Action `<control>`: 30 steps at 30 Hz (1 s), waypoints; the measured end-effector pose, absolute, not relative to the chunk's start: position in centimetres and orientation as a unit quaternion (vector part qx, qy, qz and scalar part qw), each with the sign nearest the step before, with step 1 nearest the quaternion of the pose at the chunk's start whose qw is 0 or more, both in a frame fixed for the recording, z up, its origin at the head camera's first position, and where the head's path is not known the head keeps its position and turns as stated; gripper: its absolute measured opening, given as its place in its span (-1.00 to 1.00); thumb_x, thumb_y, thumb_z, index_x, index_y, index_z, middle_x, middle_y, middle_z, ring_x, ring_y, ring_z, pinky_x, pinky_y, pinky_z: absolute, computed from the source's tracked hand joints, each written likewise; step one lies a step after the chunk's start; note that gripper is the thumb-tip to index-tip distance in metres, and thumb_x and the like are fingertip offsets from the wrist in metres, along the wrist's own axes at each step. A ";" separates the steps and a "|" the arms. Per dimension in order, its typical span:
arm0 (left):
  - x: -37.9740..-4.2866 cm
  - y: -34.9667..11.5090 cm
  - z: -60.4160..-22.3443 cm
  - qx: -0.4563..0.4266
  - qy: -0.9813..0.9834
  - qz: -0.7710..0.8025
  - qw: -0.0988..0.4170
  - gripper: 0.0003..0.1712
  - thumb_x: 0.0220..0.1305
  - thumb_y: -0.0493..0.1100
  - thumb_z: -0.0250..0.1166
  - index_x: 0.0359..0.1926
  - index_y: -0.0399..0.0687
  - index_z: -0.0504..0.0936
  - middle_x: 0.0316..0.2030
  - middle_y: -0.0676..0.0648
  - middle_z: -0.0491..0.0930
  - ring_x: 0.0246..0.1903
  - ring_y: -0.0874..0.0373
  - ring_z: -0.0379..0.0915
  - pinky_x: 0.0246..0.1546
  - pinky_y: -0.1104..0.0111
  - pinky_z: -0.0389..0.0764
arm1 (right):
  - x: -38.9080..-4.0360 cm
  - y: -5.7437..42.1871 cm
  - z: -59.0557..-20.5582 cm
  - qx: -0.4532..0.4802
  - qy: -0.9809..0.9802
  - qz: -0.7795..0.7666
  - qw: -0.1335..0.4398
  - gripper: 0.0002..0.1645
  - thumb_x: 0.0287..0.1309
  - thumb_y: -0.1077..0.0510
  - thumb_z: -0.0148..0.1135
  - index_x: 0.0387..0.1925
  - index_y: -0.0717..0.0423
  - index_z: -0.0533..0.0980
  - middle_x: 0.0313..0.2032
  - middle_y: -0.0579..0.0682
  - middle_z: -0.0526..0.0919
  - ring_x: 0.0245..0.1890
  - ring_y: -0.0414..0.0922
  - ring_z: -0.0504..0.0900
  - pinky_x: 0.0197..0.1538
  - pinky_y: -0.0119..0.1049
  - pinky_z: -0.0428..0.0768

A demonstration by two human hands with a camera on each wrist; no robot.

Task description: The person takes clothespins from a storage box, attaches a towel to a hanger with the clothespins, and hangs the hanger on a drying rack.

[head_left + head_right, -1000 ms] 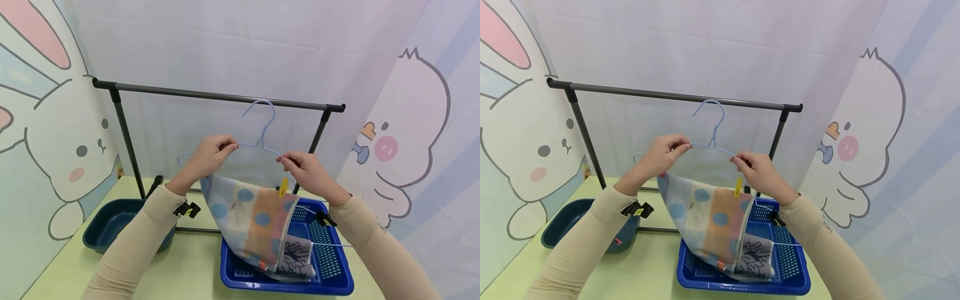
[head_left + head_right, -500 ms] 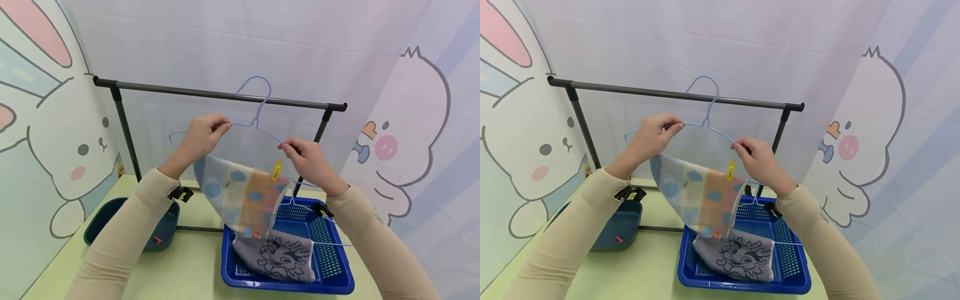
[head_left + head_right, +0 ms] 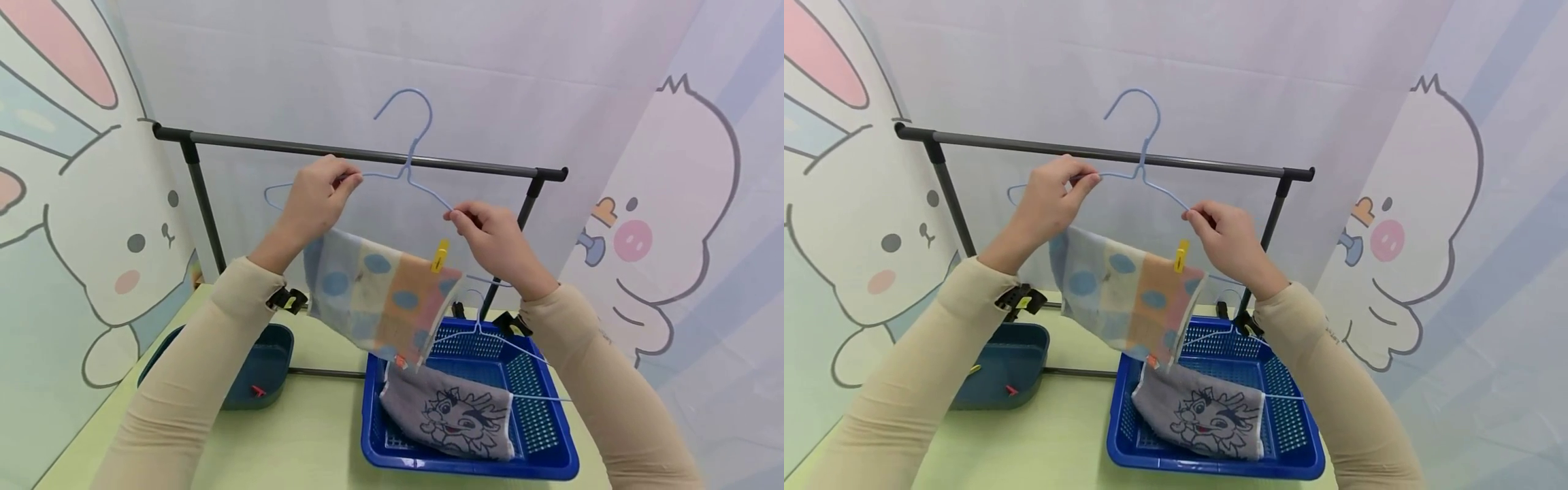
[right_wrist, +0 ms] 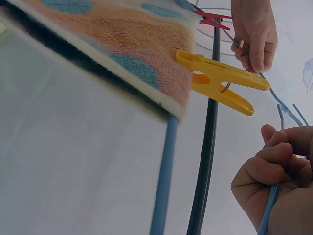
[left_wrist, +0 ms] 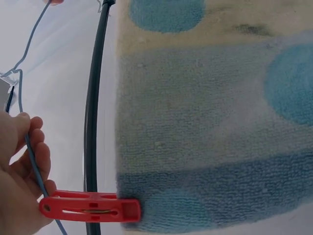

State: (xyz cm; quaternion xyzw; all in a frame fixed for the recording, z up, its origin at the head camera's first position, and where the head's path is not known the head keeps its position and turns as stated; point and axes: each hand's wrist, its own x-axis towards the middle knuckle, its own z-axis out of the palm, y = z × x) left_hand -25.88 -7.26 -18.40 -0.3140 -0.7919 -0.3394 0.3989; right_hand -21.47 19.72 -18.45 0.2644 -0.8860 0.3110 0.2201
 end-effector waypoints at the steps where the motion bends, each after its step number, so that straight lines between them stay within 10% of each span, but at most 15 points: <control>1: -26.1 -7.4 -18.5 -0.312 -0.793 -0.339 0.400 -0.79 0.22 -0.14 0.12 -0.33 -0.20 0.59 -0.49 -0.03 0.43 -0.50 0.18 0.27 -0.48 0.40 0.29 | -21.6 19.5 -18.4 0.264 -0.886 0.314 0.215 -0.63 0.23 -0.08 -0.09 -0.22 0.04 0.54 -0.53 -0.03 0.43 -0.53 -0.12 0.31 -0.49 -0.27 0.32; 30: -32.5 -10.4 -21.8 -0.199 -0.874 -0.295 0.332 -0.71 0.31 -0.09 -0.02 -0.17 -0.16 0.53 -0.18 -0.10 0.54 -0.15 -0.03 0.38 -0.09 0.16 0.29 | -24.7 13.1 -20.9 0.194 -0.892 0.402 0.078 -0.68 0.28 0.15 -0.17 -0.06 0.08 0.46 -0.38 -0.04 0.51 -0.58 -0.10 0.32 -0.62 -0.35 0.25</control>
